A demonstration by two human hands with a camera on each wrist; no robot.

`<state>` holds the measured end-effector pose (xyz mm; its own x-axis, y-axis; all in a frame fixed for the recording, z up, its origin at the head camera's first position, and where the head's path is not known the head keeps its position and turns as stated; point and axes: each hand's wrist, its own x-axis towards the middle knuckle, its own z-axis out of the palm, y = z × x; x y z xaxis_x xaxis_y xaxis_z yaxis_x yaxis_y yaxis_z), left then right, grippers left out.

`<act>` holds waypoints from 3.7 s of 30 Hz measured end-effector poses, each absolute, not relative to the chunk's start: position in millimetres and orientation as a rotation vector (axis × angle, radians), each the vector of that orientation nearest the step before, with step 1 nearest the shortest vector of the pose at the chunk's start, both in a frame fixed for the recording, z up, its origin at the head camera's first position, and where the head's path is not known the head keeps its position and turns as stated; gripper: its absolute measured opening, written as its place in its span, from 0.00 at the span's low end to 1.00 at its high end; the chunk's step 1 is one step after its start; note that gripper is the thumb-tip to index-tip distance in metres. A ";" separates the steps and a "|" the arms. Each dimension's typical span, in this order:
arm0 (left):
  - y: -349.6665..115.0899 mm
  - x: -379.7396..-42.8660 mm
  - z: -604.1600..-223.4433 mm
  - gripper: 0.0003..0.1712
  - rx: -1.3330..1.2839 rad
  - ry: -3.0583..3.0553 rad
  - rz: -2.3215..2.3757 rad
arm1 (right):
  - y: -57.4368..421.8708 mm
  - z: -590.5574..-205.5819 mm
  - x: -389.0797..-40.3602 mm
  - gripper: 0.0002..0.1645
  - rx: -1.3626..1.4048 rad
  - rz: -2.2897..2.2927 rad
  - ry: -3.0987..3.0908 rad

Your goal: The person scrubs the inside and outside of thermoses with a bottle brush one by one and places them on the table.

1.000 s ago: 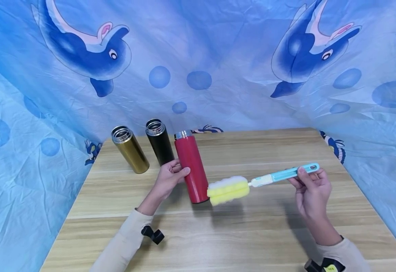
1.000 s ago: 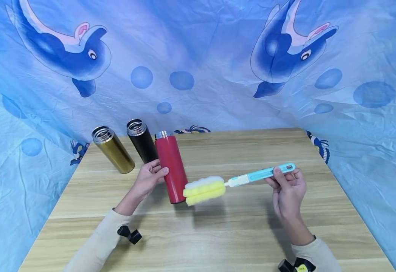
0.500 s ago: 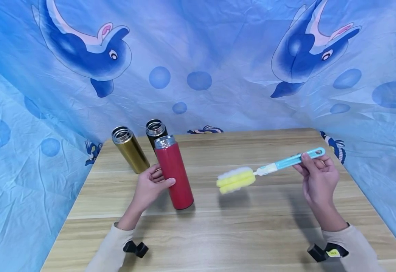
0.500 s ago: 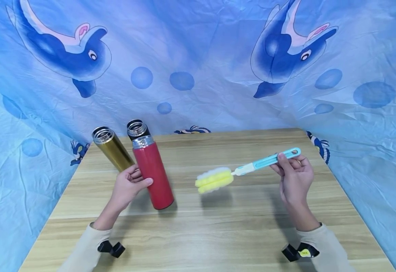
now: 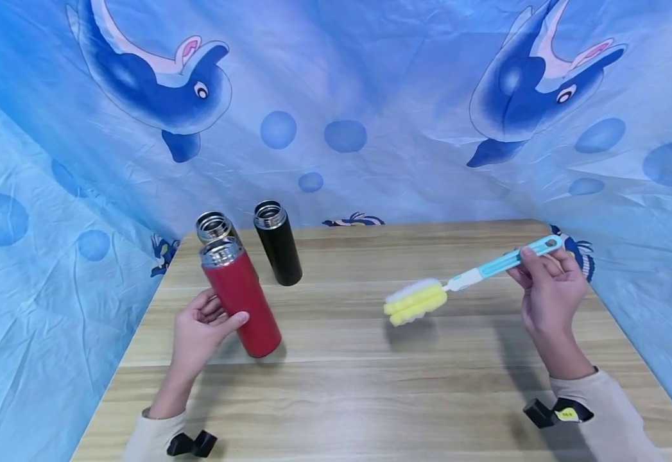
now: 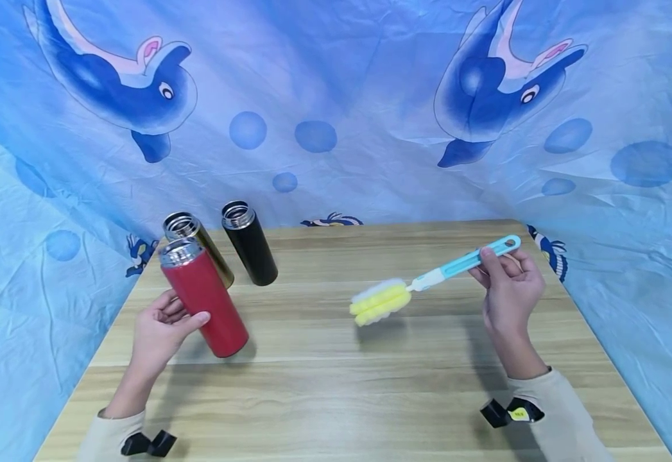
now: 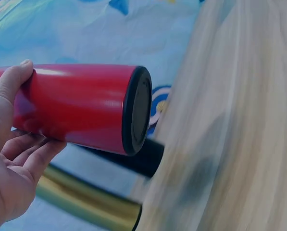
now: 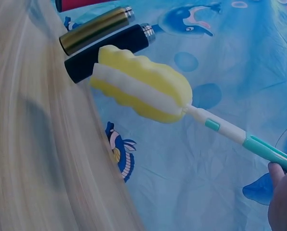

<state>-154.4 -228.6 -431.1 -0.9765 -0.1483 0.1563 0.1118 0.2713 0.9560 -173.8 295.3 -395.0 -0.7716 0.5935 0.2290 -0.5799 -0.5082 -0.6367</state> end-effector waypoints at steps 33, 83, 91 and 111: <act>-326.7 -240.2 -447.9 0.41 0.179 -1.863 -1.703 | 313.0 -397.9 -187.2 0.22 -0.146 2.251 -0.889; -349.7 -272.1 -479.5 0.44 0.335 -2.018 -1.710 | 329.3 -411.6 -184.7 0.20 -0.301 2.228 -0.862; -352.1 -265.9 -476.2 0.45 0.342 -2.123 -1.633 | 324.1 -413.9 -186.6 0.19 -0.277 2.235 -0.816; -277.8 -222.8 -454.4 0.33 -0.009 -2.126 -1.340 | 321.9 -414.5 -184.4 0.19 -0.286 2.261 -0.815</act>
